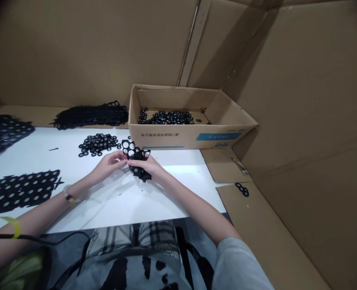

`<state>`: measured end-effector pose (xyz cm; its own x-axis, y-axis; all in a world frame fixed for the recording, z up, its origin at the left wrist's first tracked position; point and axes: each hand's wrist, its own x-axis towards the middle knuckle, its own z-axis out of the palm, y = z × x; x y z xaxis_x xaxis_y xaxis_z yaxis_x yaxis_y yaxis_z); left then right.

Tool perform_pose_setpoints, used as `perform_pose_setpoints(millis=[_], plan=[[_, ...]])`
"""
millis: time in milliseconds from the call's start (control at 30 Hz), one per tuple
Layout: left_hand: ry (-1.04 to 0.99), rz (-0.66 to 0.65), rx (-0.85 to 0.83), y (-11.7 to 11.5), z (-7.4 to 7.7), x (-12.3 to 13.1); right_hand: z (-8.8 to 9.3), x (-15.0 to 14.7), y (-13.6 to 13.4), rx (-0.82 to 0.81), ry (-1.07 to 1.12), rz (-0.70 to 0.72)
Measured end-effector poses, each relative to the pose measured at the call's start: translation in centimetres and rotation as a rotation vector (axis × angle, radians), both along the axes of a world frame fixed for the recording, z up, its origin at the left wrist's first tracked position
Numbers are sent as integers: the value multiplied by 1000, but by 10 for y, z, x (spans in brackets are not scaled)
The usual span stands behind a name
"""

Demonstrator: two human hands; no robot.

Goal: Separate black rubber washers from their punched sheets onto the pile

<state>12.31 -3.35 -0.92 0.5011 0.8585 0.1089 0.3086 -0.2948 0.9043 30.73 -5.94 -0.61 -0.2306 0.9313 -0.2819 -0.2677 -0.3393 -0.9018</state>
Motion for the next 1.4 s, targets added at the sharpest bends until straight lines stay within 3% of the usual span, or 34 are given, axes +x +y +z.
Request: perform_pose_setpoints(millis=[133, 333, 467, 767, 900, 1033, 1233, 1400], plan=[[-34, 10, -22, 0, 0, -1, 3, 1, 0, -12, -27, -58], [233, 54, 242, -4, 1, -3, -5, -2, 2, -51, -76, -52], [345, 113, 314, -5, -2, -2, -15, -5, 4, 11, -162, -34], [247, 157, 103, -2, -4, 2, -18, -9, 6, 15, -316, -175], [156, 207, -19, 4, -3, -2, -13, -10, 5, 0, -265, -316], [135, 207, -49, 8, -1, -4, -14, -9, 6, -5, -183, -336], [325, 335, 153, 30, 4, -29, -18, 6, 17, 46, -139, -541], [552, 557, 617, 55, 2, -62, -12, 7, 14, -13, -95, -452]])
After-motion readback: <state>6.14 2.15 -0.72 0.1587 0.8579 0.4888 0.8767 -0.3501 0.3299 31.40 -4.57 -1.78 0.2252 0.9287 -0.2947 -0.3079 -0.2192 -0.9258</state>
